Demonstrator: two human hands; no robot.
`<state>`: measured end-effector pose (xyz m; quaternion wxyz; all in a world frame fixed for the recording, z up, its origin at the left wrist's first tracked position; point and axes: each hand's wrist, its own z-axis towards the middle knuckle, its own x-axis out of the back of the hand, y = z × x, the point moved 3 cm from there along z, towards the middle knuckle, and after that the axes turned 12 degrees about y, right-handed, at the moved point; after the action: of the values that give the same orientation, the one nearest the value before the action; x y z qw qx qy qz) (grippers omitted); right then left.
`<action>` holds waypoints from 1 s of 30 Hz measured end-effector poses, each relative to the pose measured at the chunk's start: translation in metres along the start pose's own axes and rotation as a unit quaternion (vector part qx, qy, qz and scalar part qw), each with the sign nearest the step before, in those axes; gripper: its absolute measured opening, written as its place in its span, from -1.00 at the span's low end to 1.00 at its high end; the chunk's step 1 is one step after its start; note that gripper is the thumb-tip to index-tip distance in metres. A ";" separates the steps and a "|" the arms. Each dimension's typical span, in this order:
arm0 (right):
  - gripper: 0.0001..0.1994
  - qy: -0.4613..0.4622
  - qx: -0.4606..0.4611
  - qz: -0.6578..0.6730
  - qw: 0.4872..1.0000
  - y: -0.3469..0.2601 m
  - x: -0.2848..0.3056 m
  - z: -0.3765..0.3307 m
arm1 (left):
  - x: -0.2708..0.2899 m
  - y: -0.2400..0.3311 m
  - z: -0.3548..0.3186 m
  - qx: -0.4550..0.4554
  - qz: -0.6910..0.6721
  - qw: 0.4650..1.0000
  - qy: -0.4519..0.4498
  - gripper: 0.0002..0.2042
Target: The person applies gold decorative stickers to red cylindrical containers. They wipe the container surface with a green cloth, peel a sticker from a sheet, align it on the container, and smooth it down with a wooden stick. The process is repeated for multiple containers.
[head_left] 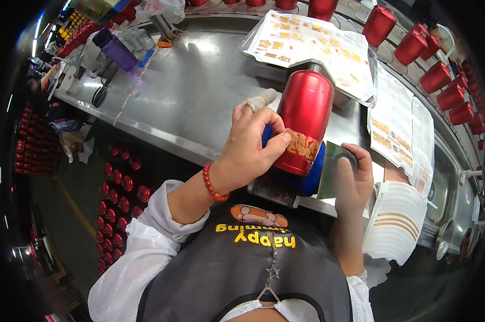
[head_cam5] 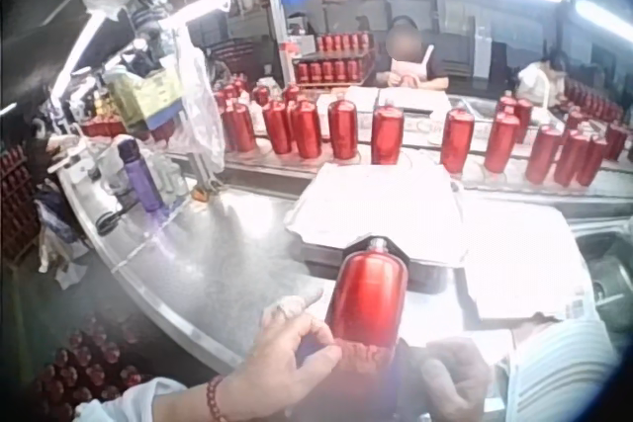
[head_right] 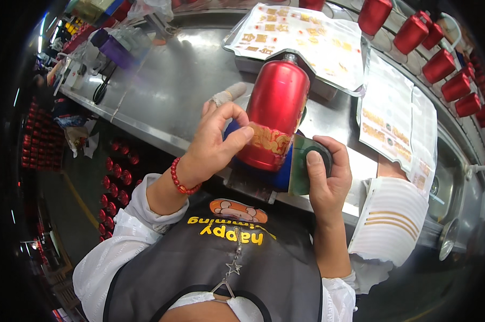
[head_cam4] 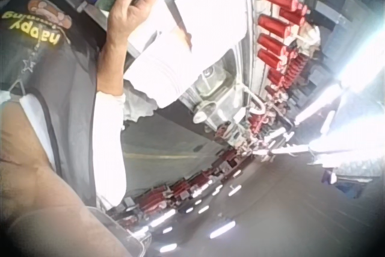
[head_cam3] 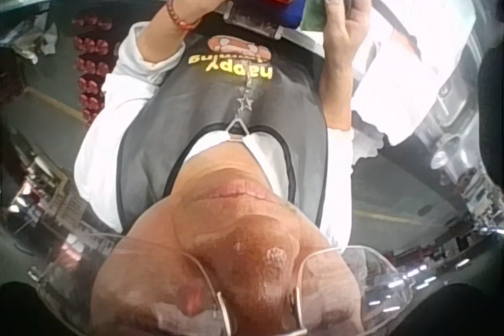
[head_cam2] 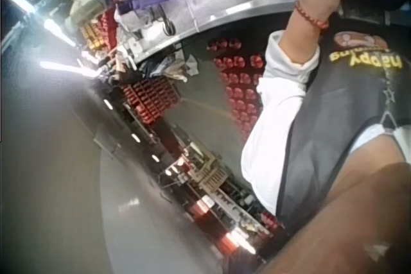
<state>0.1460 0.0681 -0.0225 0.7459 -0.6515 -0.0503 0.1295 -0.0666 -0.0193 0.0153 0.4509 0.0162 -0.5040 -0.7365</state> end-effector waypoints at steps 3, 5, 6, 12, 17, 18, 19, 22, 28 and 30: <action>-0.75 -0.001 -0.008 0.002 1.000 0.002 -0.002 0.000 | 0.002 0.001 0.001 -0.084 0.044 0.995 0.004 -0.83; -0.75 -0.003 0.001 -0.007 1.000 0.003 -0.005 0.000 | 0.003 0.000 0.002 -0.057 0.016 0.998 -0.017 -0.82; -0.75 -0.004 0.000 -0.006 1.000 0.003 -0.005 -0.002 | 0.002 0.001 0.002 -0.043 0.002 0.999 -0.028 -0.81; -0.74 0.001 0.003 -0.015 1.000 0.001 -0.006 -0.003 | 0.004 0.003 0.005 -0.028 0.002 0.999 -0.024 -0.82; -0.74 0.000 -0.003 -0.012 1.000 0.002 -0.006 -0.003 | 0.006 -0.001 0.002 0.000 0.046 0.997 -0.066 -0.86; -0.74 -0.001 -0.002 -0.019 1.000 0.002 -0.007 -0.003 | 0.006 -0.002 0.001 0.002 0.048 0.997 -0.065 -0.86; -0.74 -0.001 0.000 -0.026 1.000 0.002 -0.007 -0.002 | 0.006 -0.002 0.001 -0.004 0.046 0.997 -0.065 -0.85; -0.73 0.001 -0.001 -0.036 0.999 0.003 -0.010 -0.002 | 0.006 -0.002 0.001 -0.019 0.047 0.997 -0.060 -0.85; -0.75 0.009 0.074 -0.099 0.992 -0.012 -0.027 0.002 | 0.007 -0.014 -0.007 -0.005 0.017 1.000 -0.022 -0.78; -0.76 -0.005 0.092 -0.137 0.986 -0.025 -0.036 0.003 | 0.008 -0.021 -0.016 0.018 -0.019 1.000 -0.002 -0.69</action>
<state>0.1134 0.0589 0.0059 0.8128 -0.5667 -0.1307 0.0337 -0.0774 -0.0342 -0.0055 0.4353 0.0319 -0.5176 -0.7359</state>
